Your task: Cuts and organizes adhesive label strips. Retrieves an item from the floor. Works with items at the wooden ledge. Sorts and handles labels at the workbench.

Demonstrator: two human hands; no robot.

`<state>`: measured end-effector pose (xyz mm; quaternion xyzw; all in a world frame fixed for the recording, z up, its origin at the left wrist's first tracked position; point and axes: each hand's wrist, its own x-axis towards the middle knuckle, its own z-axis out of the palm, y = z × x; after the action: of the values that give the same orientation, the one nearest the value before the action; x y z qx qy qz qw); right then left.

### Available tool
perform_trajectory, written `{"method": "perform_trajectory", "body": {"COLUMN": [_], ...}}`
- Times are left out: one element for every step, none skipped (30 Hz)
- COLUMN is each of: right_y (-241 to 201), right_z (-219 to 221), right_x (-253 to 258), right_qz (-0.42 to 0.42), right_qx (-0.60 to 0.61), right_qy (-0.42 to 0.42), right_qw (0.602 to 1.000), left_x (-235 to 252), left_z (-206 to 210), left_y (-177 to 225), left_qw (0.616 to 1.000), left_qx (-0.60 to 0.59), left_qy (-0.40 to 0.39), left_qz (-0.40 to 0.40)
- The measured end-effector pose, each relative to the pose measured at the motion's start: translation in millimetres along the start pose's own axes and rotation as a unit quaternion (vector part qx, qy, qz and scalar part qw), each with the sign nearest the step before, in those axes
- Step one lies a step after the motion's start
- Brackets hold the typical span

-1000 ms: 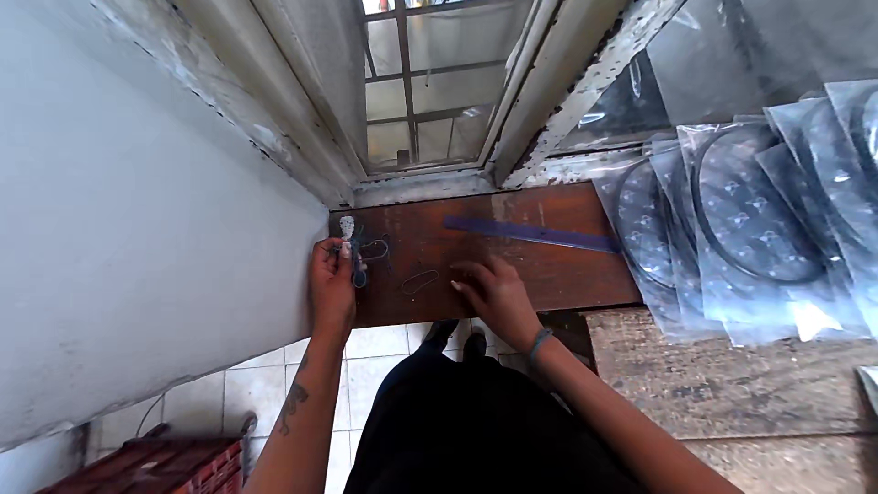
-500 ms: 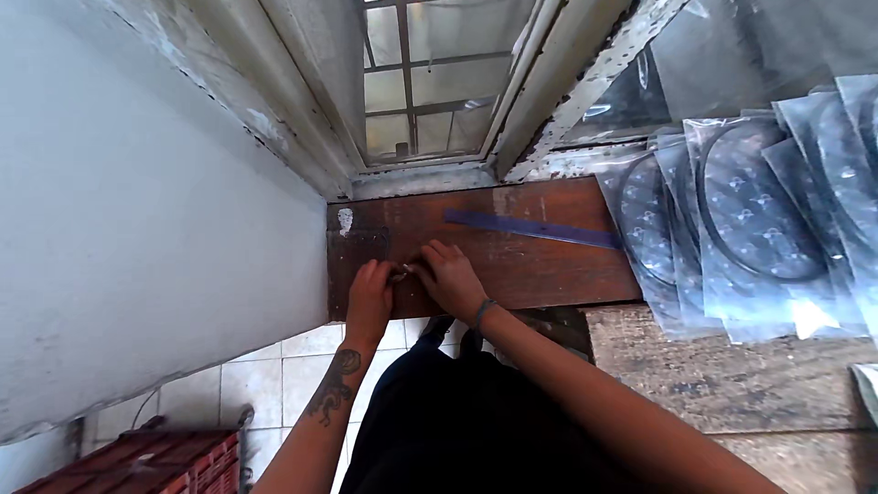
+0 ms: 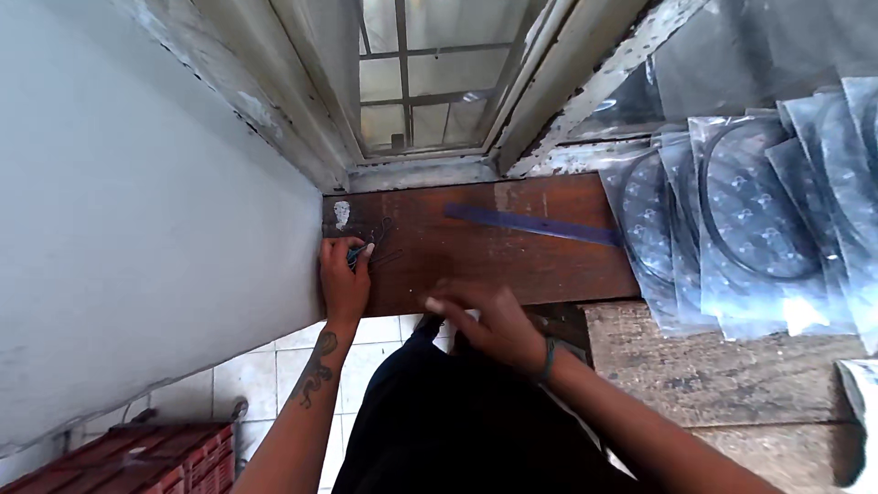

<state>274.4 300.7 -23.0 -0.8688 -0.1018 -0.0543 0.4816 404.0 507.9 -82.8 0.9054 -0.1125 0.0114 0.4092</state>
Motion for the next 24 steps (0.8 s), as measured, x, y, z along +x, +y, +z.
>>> {"method": "perform_trajectory", "body": {"right_y": [8.8, 19.1, 27.2, 31.9, 34.3, 35.7, 37.6, 40.5, 43.5, 46.2, 47.8, 47.9, 47.6, 47.2, 46.6, 45.7, 45.2, 44.3, 42.5, 40.2, 39.3, 39.5, 40.6, 41.5], "right_z": [-5.0, -7.0, -6.8, -6.3, -5.9, -6.1, -6.6, -7.1, -8.0, -9.2, -10.1, -9.8, -8.3, -5.2, -1.3, 2.3, 4.8, 6.4, 7.3, 6.6, 4.8, 2.4, 0.2, -1.6], "right_x": [11.7, 21.0, 24.9, 25.8, 25.2, 23.7, 22.6, 22.0, 22.2, 23.0, 22.9, 21.1, 18.3, 14.7, 11.1, 8.8, 8.2, 8.5, 8.9, 9.8, 11.1, 12.2, 12.9, 13.7], "right_qz": [-0.010, -0.021, -0.018, 0.000, 0.021, 0.034, 0.040, 0.045, 0.054, 0.064, 0.074, 0.080, 0.086, 0.090, 0.095, 0.097, 0.095, 0.094, 0.094, 0.098, 0.102, 0.104, 0.106, 0.108], "right_qx": [-0.041, -0.072, -0.084, -0.091, -0.100, -0.111, -0.124, -0.138, -0.153, -0.167, -0.178, -0.186, -0.190, -0.188, -0.184, -0.179, -0.176, -0.173, -0.169, -0.164, -0.161, -0.160, -0.158, -0.155], "right_qy": [0.010, 0.019, 0.030, 0.044, 0.057, 0.061, 0.064, 0.070, 0.082, 0.093, 0.100, 0.101, 0.097, 0.095, 0.094, 0.097, 0.100, 0.102, 0.101, 0.097, 0.095, 0.095, 0.094, 0.096], "right_qw": [0.999, 0.997, 0.996, 0.995, 0.993, 0.991, 0.989, 0.987, 0.983, 0.979, 0.976, 0.974, 0.973, 0.973, 0.974, 0.974, 0.975, 0.975, 0.976, 0.977, 0.977, 0.977, 0.977, 0.977], "left_x": [-0.4, -0.6, -3.5, -6.7, -9.6, -12.8, -15.4, -16.4, -15.5, -12.6, -8.6, -3.5, 2.9, 10.0, 16.1, 21.0, 27.5, 35.0, 40.6, 45.1, 49.2, 52.4, 54.1, 55.1], "left_z": [3.1, 6.6, 9.2, 12.2, 17.6, 24.7, 32.4, 38.0, 39.3, 36.7, 29.2, 20.2, 12.1, 6.2, 3.7, 3.7, 8.2, 16.0, 23.5, 29.3, 34.0, 37.0, 38.9, 39.8], "left_y": [0.7, 2.8, 7.5, 13.0, 18.7, 25.0, 31.0, 36.3, 41.4, 45.2, 46.9, 44.6, 39.1, 32.6, 27.4, 25.8, 25.9, 26.6, 28.8, 31.6, 35.1, 38.9, 41.5, 43.3], "left_qw": [1.000, 1.000, 0.999, 0.996, 0.993, 0.989, 0.985, 0.982, 0.980, 0.980, 0.982, 0.986, 0.992, 0.996, 0.998, 0.999, 0.998, 0.998, 0.998, 0.997, 0.996, 0.995, 0.993, 0.991], "left_qx": [-0.001, 0.001, 0.006, 0.014, 0.014, 0.005, -0.009, -0.022, -0.030, -0.030, -0.028, -0.022, -0.007, 0.015, 0.032, 0.040, 0.041, 0.035, 0.025, 0.020, 0.016, 0.018, 0.022, 0.029], "left_qy": [-0.004, -0.009, -0.023, -0.046, -0.066, -0.086, -0.103, -0.115, -0.123, -0.121, -0.117, -0.096, -0.061, -0.029, -0.015, -0.026, -0.039, -0.044, -0.049, -0.055, -0.061, -0.073, -0.086, -0.099], "left_qz": [0.010, 0.026, 0.046, 0.069, 0.100, 0.124, 0.139, 0.150, 0.155, 0.155, 0.146, 0.134, 0.112, 0.081, 0.050, 0.024, 0.016, 0.020, 0.029, 0.041, 0.057, 0.070, 0.082, 0.089]}}
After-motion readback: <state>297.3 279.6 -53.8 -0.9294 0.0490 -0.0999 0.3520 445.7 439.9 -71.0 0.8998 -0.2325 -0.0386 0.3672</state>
